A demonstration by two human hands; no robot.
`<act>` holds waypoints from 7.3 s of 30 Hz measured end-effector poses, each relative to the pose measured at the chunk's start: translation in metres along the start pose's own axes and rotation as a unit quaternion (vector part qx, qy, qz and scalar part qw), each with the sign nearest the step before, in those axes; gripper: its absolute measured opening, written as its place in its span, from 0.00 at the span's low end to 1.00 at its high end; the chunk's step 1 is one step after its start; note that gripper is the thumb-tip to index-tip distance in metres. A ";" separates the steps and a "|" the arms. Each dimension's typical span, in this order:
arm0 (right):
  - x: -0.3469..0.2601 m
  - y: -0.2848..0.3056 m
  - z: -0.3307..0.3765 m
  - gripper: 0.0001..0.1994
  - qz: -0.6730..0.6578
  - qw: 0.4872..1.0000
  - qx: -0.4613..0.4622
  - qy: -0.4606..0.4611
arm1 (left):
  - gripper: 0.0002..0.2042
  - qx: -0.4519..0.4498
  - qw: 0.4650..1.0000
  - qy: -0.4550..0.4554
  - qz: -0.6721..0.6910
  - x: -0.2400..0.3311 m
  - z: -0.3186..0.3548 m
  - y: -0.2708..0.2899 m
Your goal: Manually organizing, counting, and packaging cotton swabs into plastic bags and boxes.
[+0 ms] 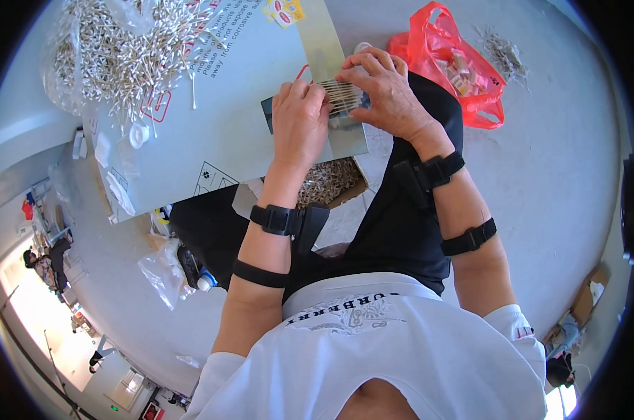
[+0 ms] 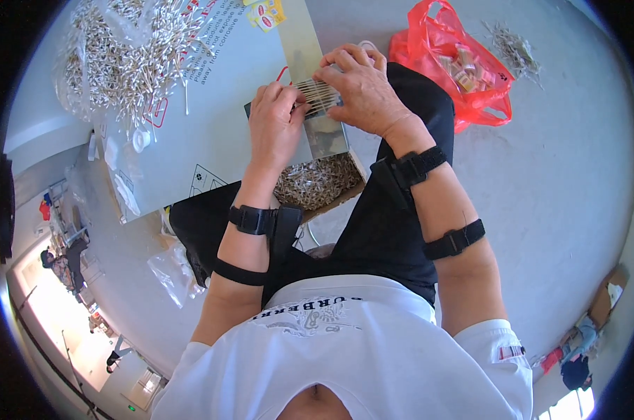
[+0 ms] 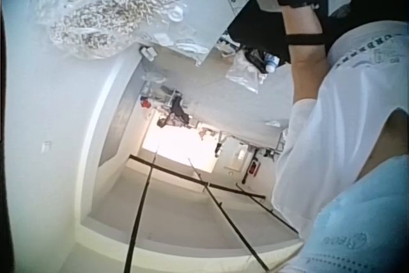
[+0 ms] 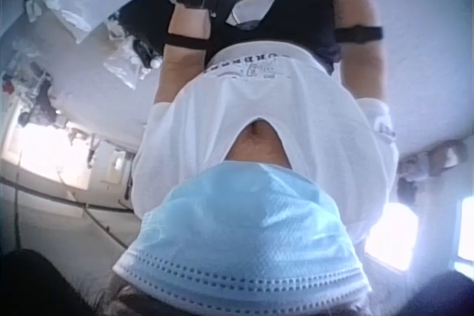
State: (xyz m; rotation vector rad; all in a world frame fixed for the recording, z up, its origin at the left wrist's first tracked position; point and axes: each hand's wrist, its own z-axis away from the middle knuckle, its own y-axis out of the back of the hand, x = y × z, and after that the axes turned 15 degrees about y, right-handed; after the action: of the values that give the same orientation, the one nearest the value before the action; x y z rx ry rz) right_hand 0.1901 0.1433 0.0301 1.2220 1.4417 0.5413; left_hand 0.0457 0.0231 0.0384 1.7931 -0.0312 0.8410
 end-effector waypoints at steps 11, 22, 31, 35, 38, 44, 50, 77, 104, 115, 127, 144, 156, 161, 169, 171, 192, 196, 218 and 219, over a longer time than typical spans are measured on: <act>0.011 -0.002 0.008 0.20 -0.034 0.996 0.084 -0.010 | 0.07 -0.027 0.998 -0.034 -0.037 -0.002 -0.005 -0.006; 0.010 -0.003 0.007 0.14 -0.012 0.994 0.103 -0.016 | 0.08 -0.032 0.996 -0.076 -0.014 -0.008 -0.006 -0.004; 0.003 -0.001 0.007 0.07 -0.005 0.993 0.116 0.007 | 0.06 -0.025 0.992 -0.097 -0.082 -0.005 -0.007 0.001; 0.003 -0.001 0.007 0.06 -0.003 0.994 0.112 0.003 | 0.06 -0.013 0.986 -0.126 -0.108 -0.003 -0.009 0.003; 0.004 -0.002 0.007 0.06 -0.007 0.994 0.111 0.003 | 0.05 -0.019 0.988 -0.118 -0.103 -0.003 -0.009 0.004; 0.003 -0.001 0.006 0.06 -0.008 0.994 0.113 0.006 | 0.05 -0.007 0.985 -0.133 -0.107 -0.004 -0.008 0.005; 0.003 -0.001 0.006 0.06 -0.013 0.994 0.110 0.004 | 0.05 0.000 0.978 -0.164 -0.126 -0.004 -0.009 0.007; -0.002 0.001 0.006 0.02 0.003 0.993 0.115 0.001 | 0.07 -0.039 0.993 -0.106 -0.020 -0.006 -0.014 0.001; -0.025 -0.030 0.024 0.05 -0.562 0.636 0.327 -0.416 | 0.45 -0.094 0.987 -0.005 -0.133 0.013 0.026 -0.016; -0.020 -0.040 0.004 0.10 -0.573 0.585 0.367 -0.442 | 0.39 -0.060 0.998 -0.024 0.028 -0.002 0.019 -0.016; -0.012 -0.059 0.010 0.08 -0.555 0.621 0.381 -0.401 | 0.31 -0.008 0.863 0.127 0.488 0.010 0.007 -0.032; -0.019 -0.049 0.008 0.11 -0.560 0.603 0.392 -0.410 | 0.43 -0.096 0.979 -0.007 -0.180 0.009 0.025 -0.015; -0.016 -0.054 0.001 0.11 -0.557 0.587 0.416 -0.414 | 0.43 -0.099 0.982 -0.014 -0.159 0.007 0.019 -0.019; -0.018 -0.059 0.000 0.10 -0.508 0.658 0.449 -0.328 | 0.44 -0.110 0.982 -0.026 -0.153 0.010 0.017 -0.018; -0.030 -0.046 0.007 0.09 -0.598 0.565 0.394 -0.411 | 0.45 -0.064 0.986 0.038 -0.149 0.013 0.030 -0.019; -0.035 -0.044 0.005 0.09 -0.593 0.562 0.395 -0.419 | 0.45 -0.080 0.983 0.043 -0.161 0.012 0.031 -0.018; -0.026 -0.053 0.017 0.11 -0.627 0.523 0.397 -0.419 | 0.46 -0.063 0.976 0.100 -0.182 0.002 0.044 -0.013; -0.027 -0.056 0.014 0.11 -0.567 0.586 0.401 -0.417 | 0.47 -0.082 0.974 0.097 -0.187 0.011 0.042 -0.015; -0.017 -0.047 0.022 0.22 -0.578 0.502 0.428 -0.481 | 0.15 0.037 0.985 0.154 -0.068 -0.036 -0.157 -0.008; -0.017 -0.046 0.023 0.22 -0.578 0.500 0.429 -0.481 | 0.13 0.014 0.979 0.181 -0.096 -0.037 -0.162 -0.011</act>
State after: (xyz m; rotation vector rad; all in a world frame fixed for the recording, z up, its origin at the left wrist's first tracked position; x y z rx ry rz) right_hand 0.1907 0.1047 -0.0081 0.6196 1.0619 -1.7467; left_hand -0.0620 0.1493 0.0328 1.6132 0.3855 1.0178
